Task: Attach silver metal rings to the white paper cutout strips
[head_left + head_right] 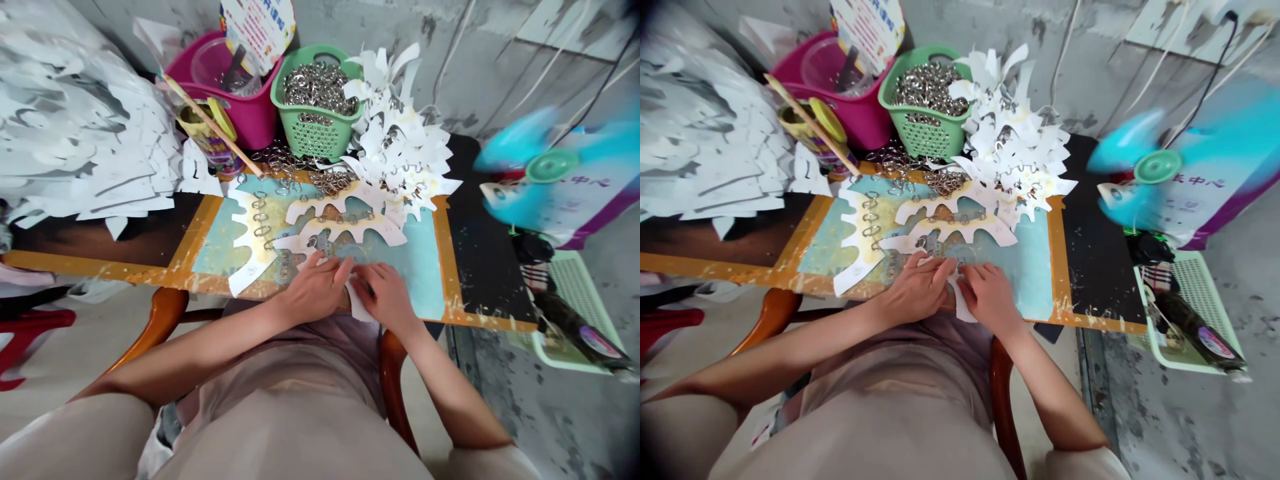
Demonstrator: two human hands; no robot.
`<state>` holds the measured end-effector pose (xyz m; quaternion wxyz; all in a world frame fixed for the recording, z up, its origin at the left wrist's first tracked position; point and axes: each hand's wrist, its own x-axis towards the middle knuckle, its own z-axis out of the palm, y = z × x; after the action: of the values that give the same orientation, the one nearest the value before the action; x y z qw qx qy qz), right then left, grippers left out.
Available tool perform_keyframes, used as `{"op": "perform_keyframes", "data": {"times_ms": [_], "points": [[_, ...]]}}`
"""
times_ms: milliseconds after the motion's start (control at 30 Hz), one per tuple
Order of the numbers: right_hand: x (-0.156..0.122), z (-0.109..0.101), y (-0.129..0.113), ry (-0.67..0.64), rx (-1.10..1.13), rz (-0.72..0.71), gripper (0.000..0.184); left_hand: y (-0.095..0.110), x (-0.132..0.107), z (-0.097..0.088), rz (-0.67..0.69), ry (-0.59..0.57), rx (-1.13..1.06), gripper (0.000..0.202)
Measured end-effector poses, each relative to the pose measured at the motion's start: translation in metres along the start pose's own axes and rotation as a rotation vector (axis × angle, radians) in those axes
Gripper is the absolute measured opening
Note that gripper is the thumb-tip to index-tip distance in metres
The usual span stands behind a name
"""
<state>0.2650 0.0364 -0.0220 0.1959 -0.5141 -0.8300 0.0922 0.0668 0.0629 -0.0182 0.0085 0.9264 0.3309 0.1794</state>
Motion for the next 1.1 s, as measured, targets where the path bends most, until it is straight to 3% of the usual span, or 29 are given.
{"op": "perform_keyframes", "data": {"times_ms": [167, 300, 500, 633, 767, 833, 967, 1100], "points": [[0.006, 0.0, -0.003, -0.036, -0.235, -0.127, 0.018, -0.002, 0.005, 0.0, -0.034, 0.026, -0.065, 0.033], [0.005, 0.005, -0.003, -0.024, -0.306, -0.118, 0.018, -0.007, 0.012, -0.001, -0.022, -0.001, -0.054, 0.021], [0.006, 0.008, 0.003, 0.033, -0.19, -0.031, 0.019, -0.019, 0.025, -0.002, 0.071, -0.052, -0.006, 0.028], [0.005, 0.004, 0.006, 0.046, -0.011, 0.0, 0.012, -0.024, 0.027, 0.0, 0.13, -0.101, 0.023, 0.023], [0.004, 0.003, 0.008, 0.052, 0.053, 0.018, 0.018, -0.027, 0.025, 0.0, 0.179, -0.11, 0.037, 0.021], [0.004, 0.003, 0.009, 0.025, -0.034, -0.013, 0.012, -0.028, 0.023, -0.001, 0.218, -0.092, 0.053, 0.022], [0.002, -0.001, 0.011, -0.054, -0.221, -0.157, 0.018, -0.026, 0.016, -0.006, 0.311, -0.1, 0.118, 0.027], [-0.004, -0.004, 0.011, -0.118, -0.248, -0.202, 0.024, -0.019, 0.003, -0.01, 0.28, -0.12, 0.056, 0.022]]}}
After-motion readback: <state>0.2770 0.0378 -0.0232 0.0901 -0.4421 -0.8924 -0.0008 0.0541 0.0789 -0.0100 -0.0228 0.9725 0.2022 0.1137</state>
